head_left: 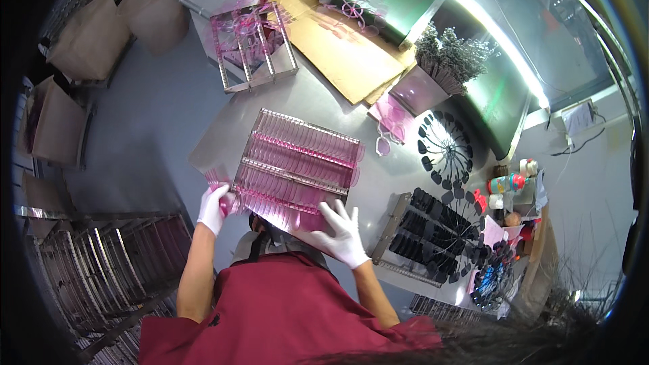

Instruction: The person assembles decorative items by inserting pink and black plastic strands into metal racks. They handle the strands by hand, arranging them into slots on the racks and occasionally adjusting the placement. The process is repetitive and focused on organizing the strands into the racks.

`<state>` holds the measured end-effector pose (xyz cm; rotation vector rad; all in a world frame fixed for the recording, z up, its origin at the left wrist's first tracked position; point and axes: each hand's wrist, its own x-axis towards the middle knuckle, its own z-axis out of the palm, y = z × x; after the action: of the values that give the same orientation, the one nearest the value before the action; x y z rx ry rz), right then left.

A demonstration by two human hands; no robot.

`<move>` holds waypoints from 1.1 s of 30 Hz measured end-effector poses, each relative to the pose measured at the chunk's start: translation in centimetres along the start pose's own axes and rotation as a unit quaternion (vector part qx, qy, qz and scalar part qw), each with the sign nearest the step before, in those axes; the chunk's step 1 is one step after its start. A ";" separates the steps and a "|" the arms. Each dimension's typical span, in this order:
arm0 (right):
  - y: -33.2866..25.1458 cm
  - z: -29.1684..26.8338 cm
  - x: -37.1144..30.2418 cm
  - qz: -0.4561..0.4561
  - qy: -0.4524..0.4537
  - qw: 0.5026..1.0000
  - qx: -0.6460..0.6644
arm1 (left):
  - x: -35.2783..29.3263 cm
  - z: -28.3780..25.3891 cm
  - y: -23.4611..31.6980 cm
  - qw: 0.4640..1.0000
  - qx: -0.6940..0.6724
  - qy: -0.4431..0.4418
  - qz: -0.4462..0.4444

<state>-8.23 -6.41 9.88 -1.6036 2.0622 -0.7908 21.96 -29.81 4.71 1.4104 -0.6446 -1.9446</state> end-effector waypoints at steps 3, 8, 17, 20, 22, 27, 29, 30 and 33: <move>1.2 -2.1 -0.5 0.005 -0.050 0.997 -0.055 | -1.9 -0.1 3.4 0.975 0.163 0.103 0.110; -0.3 0.2 0.2 -0.023 -0.038 0.999 0.007 | -9.6 10.1 7.0 0.954 0.195 -0.084 0.213; 0.9 -0.2 0.0 -0.044 0.015 0.992 0.115 | -12.8 16.0 -0.4 0.966 0.057 -0.252 -0.015; 0.5 1.6 0.8 -0.076 0.030 0.995 0.051 | -12.8 15.6 -2.0 0.967 0.093 -0.239 0.004; 0.9 1.2 0.3 0.012 0.042 0.981 0.190 | -13.2 14.9 -2.4 0.968 0.084 -0.235 0.015; -0.6 -4.4 -1.3 0.117 -0.001 0.809 0.576 | -13.8 14.4 -2.4 0.960 0.023 -0.263 -0.089; -2.4 -5.9 -1.5 0.009 -0.053 0.890 0.452 | -14.4 15.7 -1.5 0.922 -0.038 -0.336 -0.188; -3.7 -7.0 -1.1 -0.084 -0.071 0.959 0.260 | -14.6 16.0 -1.9 0.912 -0.060 -0.363 -0.181; -6.7 -8.1 -1.2 -0.142 -0.010 0.977 0.161 | -15.0 17.5 -1.9 0.907 -0.007 -0.396 -0.145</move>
<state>-8.09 -4.93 20.42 -1.7240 1.6060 -1.1363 8.13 -17.09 18.24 0.6761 -0.7926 -2.7705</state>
